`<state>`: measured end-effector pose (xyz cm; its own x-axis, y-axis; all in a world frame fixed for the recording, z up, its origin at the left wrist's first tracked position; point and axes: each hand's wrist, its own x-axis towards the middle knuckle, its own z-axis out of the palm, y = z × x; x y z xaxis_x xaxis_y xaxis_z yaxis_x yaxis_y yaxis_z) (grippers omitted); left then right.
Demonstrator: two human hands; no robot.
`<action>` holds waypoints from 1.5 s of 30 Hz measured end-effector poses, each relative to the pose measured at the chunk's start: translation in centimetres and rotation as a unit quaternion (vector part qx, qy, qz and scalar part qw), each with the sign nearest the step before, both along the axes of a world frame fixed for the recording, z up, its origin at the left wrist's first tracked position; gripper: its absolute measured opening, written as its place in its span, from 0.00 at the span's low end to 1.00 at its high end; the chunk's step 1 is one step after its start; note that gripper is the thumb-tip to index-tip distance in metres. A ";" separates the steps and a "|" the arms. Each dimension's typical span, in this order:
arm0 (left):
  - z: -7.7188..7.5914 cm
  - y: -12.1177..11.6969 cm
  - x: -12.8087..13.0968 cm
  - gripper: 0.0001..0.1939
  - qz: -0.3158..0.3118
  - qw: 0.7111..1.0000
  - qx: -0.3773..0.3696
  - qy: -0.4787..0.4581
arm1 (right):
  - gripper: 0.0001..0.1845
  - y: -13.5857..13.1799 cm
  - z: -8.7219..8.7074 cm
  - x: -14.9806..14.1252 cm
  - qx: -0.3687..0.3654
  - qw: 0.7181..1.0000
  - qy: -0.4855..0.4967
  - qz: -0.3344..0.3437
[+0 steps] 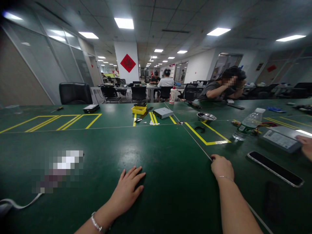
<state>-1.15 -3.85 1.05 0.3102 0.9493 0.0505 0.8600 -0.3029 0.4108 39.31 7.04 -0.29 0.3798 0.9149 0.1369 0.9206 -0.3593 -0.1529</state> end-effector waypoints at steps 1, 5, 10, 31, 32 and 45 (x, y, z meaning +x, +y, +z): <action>0.0 0.0 0.0 0.23 0.000 1.000 0.000 0.000 | 0.21 0.0 0.0 0.0 0.004 1.000 0.009 -0.004; -0.1 0.0 -0.1 0.23 0.000 1.000 -0.001 -0.003 | 0.22 0.0 0.2 -0.2 0.016 0.999 0.035 -0.010; 0.1 -0.1 -0.1 0.22 0.003 1.000 -0.003 -0.020 | 0.22 -0.1 0.7 -1.1 0.042 0.999 0.019 0.022; 0.4 0.5 1.0 0.10 0.014 0.894 -0.129 -0.430 | 0.12 -9.0 3.8 -24.0 0.097 0.791 0.116 0.593; 0.3 0.5 1.0 0.09 0.018 0.893 -0.128 -0.431 | 0.14 -8.7 3.9 -23.7 0.093 0.786 0.122 0.599; 0.7 0.8 0.5 0.10 0.107 0.838 -0.152 -0.513 | 0.32 0.5 -0.7 -1.1 0.060 0.998 -0.021 -0.018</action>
